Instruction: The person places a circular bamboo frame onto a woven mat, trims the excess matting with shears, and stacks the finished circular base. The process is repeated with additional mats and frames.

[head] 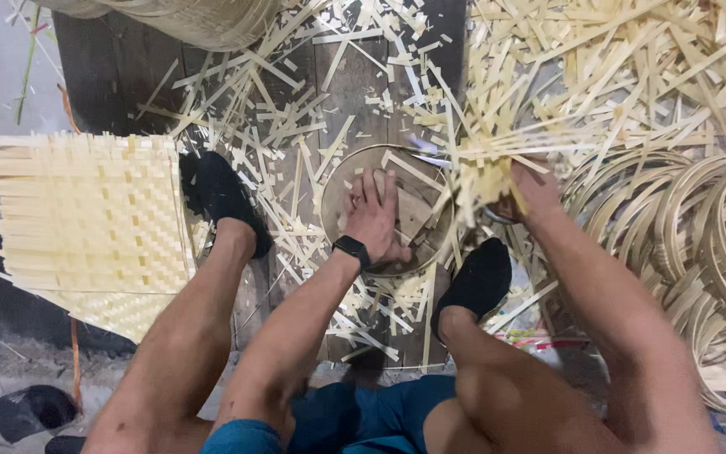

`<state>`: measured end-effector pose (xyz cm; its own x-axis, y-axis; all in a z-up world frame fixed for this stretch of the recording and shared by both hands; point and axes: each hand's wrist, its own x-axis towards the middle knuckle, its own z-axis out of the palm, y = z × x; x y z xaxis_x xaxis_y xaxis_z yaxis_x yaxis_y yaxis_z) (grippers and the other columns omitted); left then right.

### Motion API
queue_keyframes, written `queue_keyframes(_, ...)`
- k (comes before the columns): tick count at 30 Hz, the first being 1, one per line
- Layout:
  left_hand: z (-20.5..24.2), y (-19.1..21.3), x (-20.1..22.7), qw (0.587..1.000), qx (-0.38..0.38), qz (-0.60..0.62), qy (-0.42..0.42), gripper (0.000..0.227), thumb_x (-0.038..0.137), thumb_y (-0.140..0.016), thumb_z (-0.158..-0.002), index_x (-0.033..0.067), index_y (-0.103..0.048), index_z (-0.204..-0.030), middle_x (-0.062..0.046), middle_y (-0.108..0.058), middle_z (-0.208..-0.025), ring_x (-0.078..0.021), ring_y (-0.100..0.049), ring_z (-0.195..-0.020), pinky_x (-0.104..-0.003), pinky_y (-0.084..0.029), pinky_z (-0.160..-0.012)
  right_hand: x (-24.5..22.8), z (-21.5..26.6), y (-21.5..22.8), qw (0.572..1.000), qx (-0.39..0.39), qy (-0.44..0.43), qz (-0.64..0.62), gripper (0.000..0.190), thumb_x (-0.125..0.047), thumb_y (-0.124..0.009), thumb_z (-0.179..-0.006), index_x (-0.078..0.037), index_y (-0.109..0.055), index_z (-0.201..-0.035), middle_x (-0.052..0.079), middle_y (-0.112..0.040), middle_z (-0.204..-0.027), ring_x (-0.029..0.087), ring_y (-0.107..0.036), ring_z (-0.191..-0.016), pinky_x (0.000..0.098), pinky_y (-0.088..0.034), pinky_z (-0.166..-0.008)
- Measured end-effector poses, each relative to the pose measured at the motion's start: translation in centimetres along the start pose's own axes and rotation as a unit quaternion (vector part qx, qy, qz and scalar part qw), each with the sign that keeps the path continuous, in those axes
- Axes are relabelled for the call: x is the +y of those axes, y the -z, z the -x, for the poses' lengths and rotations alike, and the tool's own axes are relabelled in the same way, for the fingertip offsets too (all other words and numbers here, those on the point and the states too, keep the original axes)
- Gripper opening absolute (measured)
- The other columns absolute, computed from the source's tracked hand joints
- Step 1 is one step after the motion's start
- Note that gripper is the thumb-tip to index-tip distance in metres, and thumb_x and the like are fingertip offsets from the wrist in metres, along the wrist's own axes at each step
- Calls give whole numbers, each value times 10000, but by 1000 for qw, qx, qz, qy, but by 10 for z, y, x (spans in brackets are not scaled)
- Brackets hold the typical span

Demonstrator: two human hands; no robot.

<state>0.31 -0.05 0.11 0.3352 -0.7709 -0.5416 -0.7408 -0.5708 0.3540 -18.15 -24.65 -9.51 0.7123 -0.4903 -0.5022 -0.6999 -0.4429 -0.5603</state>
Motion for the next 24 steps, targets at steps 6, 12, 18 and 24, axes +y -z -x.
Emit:
queue_keyframes(6,7,12,1,998,-34,-12,-49,1497,423,-987,-435,69,-79,-1571,-339,-74,-1592,-563,-133,-1466,-690,-198,-1151,-61,-3,28,986,-99,-132,20,394,-344,-448,-1059,-41,-647,-1213,209,-697,-1079,300,-695,-919,434,-575,-922)
queue_keyframes(12,6,13,-3,996,-15,-11,-82,1564,425,-990,-375,102,-68,-1596,-302,-96,-1606,-515,-171,-1474,-665,-221,-1162,-17,-9,78,955,2,-126,-268,392,-333,-393,-1059,-75,-615,-1255,128,-706,-1004,220,-667,-716,358,-613,-761)
queue_keyframes(18,0,-2,-14,996,1,-7,-93,1452,570,-934,-496,130,-107,-1605,-296,-107,-1601,-534,-175,-1461,-676,-202,-1145,26,-39,161,910,33,-285,-298,420,-425,-704,-990,-78,-561,-1179,64,-598,-904,177,-550,-656,376,-514,-590)
queue_keyframes(24,-49,-19,-62,965,141,212,60,947,642,-619,-954,138,-234,-1657,-297,-372,-1588,-434,-415,-1422,-582,-299,-1178,28,7,67,951,18,-299,-73,609,-444,-865,-851,11,-627,-1178,214,-661,-1070,310,-650,-959,454,-522,-895)
